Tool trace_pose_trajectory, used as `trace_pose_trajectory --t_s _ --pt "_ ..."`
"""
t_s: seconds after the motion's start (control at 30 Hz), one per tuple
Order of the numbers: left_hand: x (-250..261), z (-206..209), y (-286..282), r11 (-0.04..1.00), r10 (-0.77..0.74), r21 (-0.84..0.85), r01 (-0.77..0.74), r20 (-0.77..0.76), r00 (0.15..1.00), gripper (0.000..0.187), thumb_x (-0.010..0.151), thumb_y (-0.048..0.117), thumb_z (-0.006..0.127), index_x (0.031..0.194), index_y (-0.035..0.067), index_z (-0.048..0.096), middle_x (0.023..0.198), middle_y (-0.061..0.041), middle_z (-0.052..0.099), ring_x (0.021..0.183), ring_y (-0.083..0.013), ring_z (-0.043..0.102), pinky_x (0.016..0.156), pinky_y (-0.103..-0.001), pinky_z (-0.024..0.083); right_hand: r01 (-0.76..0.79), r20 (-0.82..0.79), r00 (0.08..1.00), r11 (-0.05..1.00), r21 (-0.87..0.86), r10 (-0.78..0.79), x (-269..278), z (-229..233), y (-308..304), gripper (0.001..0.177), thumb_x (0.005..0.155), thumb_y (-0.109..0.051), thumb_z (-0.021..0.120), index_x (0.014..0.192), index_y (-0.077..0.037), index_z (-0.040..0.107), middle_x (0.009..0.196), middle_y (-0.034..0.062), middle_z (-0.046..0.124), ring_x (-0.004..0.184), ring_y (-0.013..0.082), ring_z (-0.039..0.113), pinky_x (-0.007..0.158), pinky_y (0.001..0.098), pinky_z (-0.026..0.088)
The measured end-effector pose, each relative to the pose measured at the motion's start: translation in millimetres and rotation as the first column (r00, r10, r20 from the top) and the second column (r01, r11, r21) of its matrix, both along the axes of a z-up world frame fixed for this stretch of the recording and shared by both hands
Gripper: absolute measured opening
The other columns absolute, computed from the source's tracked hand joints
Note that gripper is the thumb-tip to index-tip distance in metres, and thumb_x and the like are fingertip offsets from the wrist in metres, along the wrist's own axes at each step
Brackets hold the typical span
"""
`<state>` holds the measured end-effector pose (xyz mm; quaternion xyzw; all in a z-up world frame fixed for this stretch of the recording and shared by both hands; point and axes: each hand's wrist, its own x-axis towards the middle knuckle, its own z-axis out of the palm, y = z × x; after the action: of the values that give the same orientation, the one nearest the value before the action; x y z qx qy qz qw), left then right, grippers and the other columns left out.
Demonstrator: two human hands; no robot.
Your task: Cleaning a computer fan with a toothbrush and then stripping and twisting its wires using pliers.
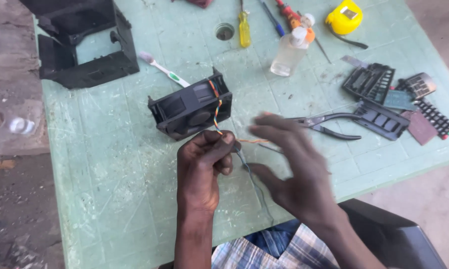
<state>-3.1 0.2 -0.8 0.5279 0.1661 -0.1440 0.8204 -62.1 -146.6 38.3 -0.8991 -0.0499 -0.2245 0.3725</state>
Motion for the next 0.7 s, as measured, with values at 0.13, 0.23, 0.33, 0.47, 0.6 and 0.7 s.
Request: trace_pose_trajectory --t_s 0.13,0.23,0.33,0.47,0.6,0.7 --pt "5 1 2 0.998 -0.052 -0.026 0.052 -0.016 0.998 0.008 0.083 0.006 0.077 0.086 -0.001 0.075 0.054 -0.006 0.050 0.049 -0.0107 0.040 0.047 -0.027 0.036 -0.198 0.079 0.979 0.972 0.125 0.190 22 -32 5 0.034 0.093 -0.015 0.076 0.124 -0.005 0.067 0.118 0.0121 0.068 0.106 0.0223 0.070 0.090 0.0298 0.058" --pt "4 3 10 0.995 -0.089 0.046 0.084 0.114 0.990 0.014 0.084 0.010 0.077 0.091 -0.002 0.079 0.068 -0.006 0.061 0.063 -0.0136 0.054 0.059 -0.030 0.051 -0.165 0.126 0.981 0.972 0.168 0.145 21 -37 13 0.031 0.091 -0.006 0.080 0.121 -0.007 0.072 0.106 0.0095 0.066 0.091 0.0170 0.069 0.077 0.0248 0.060" --pt "3 -6 12 0.992 -0.112 0.083 0.097 0.202 0.973 0.013 0.086 0.013 0.076 0.089 0.000 0.079 0.074 -0.005 0.067 0.070 -0.0130 0.055 0.065 -0.030 0.049 -0.134 0.196 0.976 0.974 0.184 0.098 24 -29 20 0.017 0.092 -0.001 0.077 0.107 -0.007 0.074 0.097 0.0079 0.070 0.085 0.0167 0.069 0.075 0.0254 0.058" --pt "2 -11 -1 0.996 -0.053 0.091 0.022 0.352 0.934 0.011 0.088 0.014 0.077 0.086 0.003 0.074 0.081 -0.003 0.073 0.079 -0.0104 0.064 0.080 -0.027 0.052 0.158 -0.158 0.985 0.777 0.610 -0.076 19 -33 33 0.016 0.095 -0.023 0.071 0.090 -0.007 0.070 0.088 0.0047 0.076 0.082 0.0117 0.071 0.074 0.0252 0.058" --pt "2 -17 -3 0.966 -0.091 0.256 -0.029 0.444 0.891 0.008 0.089 0.010 0.073 0.083 0.006 0.071 0.080 -0.001 0.072 0.080 -0.0094 0.064 0.079 -0.026 0.054 0.354 -0.304 0.895 -0.108 0.929 0.326 20 -55 30 0.007 0.096 -0.004 0.065 0.090 0.000 0.064 0.079 0.0066 0.059 0.055 0.0079 0.037 0.052 0.0245 0.028" --pt "3 -12 -2 0.952 -0.140 0.305 -0.011 0.469 0.872 0.011 0.094 0.011 0.067 0.084 0.006 0.067 0.080 0.000 0.067 0.081 -0.0088 0.060 0.080 -0.025 0.052 0.475 -0.268 0.839 -0.397 0.785 0.474 25 -54 27 0.004 0.101 -0.008 0.060 0.097 -0.008 0.058 0.080 0.0001 0.058 0.054 0.0003 0.032 0.047 0.0174 0.023"
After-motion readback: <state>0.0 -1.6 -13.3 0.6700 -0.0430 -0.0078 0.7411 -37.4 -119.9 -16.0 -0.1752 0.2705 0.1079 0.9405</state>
